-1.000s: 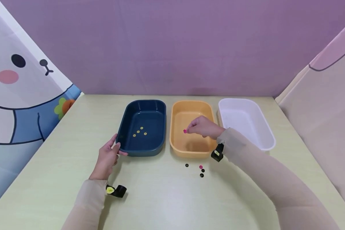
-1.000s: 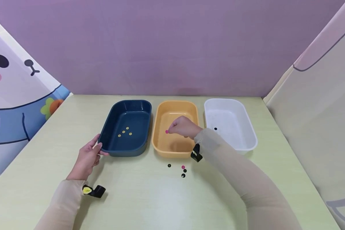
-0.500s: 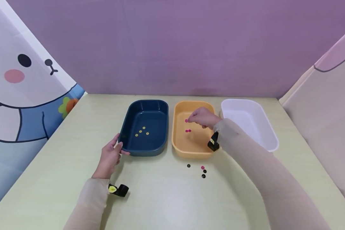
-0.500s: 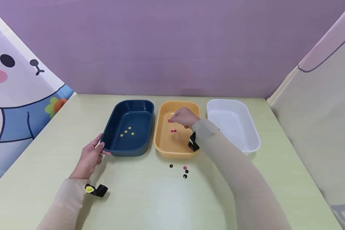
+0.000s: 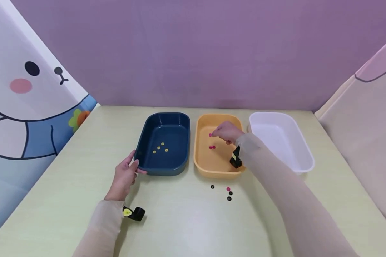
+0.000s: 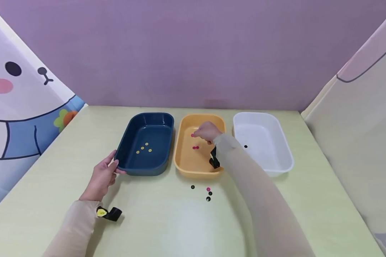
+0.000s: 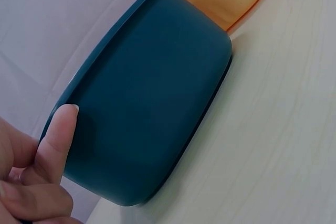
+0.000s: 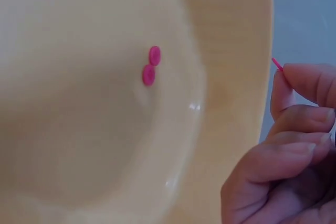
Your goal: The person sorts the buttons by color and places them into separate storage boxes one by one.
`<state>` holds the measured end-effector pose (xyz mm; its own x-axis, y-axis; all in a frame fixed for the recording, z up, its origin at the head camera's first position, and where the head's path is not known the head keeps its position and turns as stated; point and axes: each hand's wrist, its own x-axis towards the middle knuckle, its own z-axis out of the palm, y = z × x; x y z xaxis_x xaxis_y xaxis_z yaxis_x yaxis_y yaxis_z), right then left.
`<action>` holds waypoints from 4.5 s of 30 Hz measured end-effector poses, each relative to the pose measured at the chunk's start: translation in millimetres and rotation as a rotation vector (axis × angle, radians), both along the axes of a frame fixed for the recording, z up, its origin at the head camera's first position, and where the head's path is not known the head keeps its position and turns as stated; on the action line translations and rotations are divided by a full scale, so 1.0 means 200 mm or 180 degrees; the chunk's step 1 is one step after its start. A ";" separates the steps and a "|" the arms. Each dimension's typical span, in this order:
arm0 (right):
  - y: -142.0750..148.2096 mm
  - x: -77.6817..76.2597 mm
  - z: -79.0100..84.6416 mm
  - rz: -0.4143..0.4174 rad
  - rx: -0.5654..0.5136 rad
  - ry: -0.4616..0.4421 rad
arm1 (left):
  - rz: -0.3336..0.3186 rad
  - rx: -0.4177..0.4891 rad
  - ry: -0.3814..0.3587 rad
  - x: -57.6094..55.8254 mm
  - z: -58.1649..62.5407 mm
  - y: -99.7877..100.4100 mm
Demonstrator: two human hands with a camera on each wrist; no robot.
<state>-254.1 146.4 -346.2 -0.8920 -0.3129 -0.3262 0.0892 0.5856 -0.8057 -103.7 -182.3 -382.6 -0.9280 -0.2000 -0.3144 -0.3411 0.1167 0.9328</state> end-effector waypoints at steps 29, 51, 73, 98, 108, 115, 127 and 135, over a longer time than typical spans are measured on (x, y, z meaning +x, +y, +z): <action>0.02 -0.07 -0.24 -0.0033 0.0542 0.0068 | 0.0042 0.0034 0.0086 -0.01 -0.01 0.03; 0.09 0.04 0.04 0.0210 0.0505 0.0178 | -0.0059 0.0017 0.0081 -0.05 0.00 0.04; 0.25 0.43 0.07 0.1256 -0.0035 0.0521 | -0.0092 -0.0039 0.0041 -0.06 -0.01 0.04; 0.34 0.69 -0.15 0.1487 -0.0424 0.0666 | -0.0076 -0.0125 0.0019 -0.05 0.01 0.03; 0.38 0.69 -0.19 0.1356 -0.0425 0.0466 | -0.0134 -0.0088 0.0043 -0.08 0.00 0.06; 0.33 0.70 -0.23 0.1291 -0.0087 0.0866 | -0.0115 -0.0109 0.0046 -0.08 0.00 0.05; 0.27 0.72 -0.21 0.1151 0.0455 0.0957 | -0.0067 -0.0132 0.0009 -0.07 0.01 0.03; 0.29 0.72 -0.19 0.1126 0.0733 0.1103 | -0.0076 -0.0093 0.0003 -0.06 0.01 0.04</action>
